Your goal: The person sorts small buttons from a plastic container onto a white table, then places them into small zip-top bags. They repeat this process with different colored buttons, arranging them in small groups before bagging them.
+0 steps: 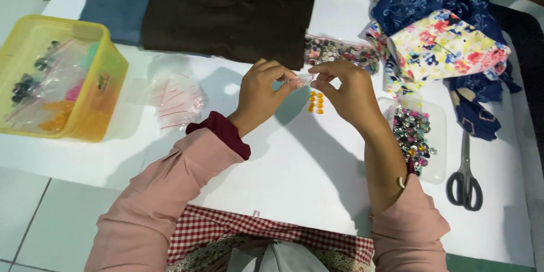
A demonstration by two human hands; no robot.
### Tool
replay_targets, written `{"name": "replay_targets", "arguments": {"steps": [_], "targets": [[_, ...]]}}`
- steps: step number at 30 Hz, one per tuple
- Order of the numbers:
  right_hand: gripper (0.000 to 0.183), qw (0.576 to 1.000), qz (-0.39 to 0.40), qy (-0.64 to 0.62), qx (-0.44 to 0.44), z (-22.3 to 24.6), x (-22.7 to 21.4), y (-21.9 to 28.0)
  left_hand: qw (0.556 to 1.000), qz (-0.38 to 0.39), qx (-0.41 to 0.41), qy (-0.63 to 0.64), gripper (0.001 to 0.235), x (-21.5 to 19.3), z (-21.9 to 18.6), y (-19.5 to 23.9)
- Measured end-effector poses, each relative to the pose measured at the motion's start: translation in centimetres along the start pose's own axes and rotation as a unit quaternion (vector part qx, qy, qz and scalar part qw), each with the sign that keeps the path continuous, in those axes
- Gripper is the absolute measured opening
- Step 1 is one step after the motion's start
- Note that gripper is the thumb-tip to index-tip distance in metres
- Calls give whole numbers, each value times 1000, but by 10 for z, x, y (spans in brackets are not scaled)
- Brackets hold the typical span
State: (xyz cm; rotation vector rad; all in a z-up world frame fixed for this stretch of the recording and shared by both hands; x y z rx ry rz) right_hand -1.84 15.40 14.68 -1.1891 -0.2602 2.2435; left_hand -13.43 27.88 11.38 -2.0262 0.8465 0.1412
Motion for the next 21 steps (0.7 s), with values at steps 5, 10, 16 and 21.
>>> {"name": "replay_targets", "arguments": {"steps": [5,10,16,21], "targets": [[23,999,-18,-27,-14,-3,-14,1,1000,-16,-14,0,19,16,1,11],[11,999,15,-43,-26,13,-3,0,999,-10,-24,-27,22,20,5,20],[11,996,76,24,37,16,11,5,983,-26,85,-159,29,27,-10,28],[17,982,128,-9,138,-1,25,13,978,-9,107,-181,38,30,-13,30]]}}
Point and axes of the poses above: each hand's wrist, its own y-axis away from the middle knuckle, its own x-axis out of the palm, z = x × y, the point moved 8 cm from there along -y, towards the middle knuckle
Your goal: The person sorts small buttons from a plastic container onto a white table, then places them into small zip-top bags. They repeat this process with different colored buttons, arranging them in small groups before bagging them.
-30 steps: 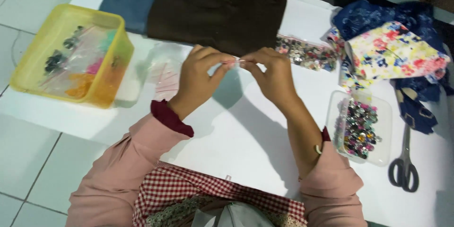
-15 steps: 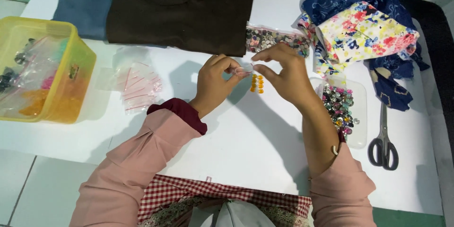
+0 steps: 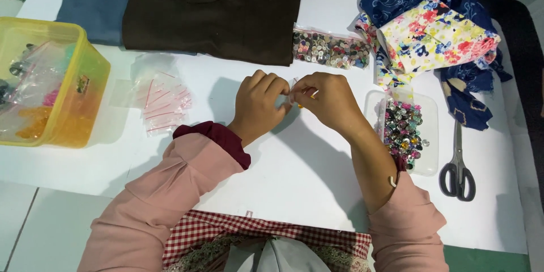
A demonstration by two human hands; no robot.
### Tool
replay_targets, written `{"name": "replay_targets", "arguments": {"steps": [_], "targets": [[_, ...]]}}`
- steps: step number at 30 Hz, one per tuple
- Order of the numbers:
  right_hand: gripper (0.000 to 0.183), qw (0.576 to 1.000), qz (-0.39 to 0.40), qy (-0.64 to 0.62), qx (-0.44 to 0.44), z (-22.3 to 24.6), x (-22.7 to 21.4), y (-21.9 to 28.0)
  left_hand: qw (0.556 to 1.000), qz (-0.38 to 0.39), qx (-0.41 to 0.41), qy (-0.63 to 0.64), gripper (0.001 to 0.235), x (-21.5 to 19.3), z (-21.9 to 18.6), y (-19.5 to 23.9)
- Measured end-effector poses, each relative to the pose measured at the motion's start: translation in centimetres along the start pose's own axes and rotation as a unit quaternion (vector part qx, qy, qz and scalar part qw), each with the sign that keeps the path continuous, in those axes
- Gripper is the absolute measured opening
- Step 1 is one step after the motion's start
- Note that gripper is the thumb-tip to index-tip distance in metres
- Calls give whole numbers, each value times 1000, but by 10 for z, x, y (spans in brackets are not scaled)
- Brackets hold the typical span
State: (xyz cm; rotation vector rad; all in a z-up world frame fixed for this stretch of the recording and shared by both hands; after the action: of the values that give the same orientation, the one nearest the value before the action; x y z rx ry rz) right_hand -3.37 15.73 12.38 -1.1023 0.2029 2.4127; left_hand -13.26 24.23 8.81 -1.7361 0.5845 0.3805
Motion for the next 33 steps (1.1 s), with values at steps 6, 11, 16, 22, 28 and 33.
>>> {"name": "replay_targets", "arguments": {"steps": [6,11,16,22,28,33], "targets": [[18,1000,-25,-4,15,-21,3,-7,996,34,-53,59,69,-11,-9,-10],[18,999,-31,-16,0,-21,1,-8,998,34,-36,50,70,2,-3,-1],[21,998,-47,-40,-12,-15,-1,-5,998,30,-32,50,64,4,1,2],[16,994,-90,-61,-29,-25,-15,-11,994,8,-76,83,57,1,11,3],[19,989,-106,103,-2,-83,-4,-28,978,-8,-143,151,42,-2,18,4],[24,982,-33,183,19,-96,22,-33,967,-15,-174,186,38,3,22,8]]}}
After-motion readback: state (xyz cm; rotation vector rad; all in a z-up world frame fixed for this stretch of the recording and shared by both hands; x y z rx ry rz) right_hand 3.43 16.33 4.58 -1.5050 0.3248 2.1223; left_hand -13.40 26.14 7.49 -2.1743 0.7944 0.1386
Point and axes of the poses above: each hand's wrist, its own y-axis away from the middle knuckle, its own x-axis out of the palm, z = x × y, the point moved 8 cm from there along -y, towards the middle knuckle
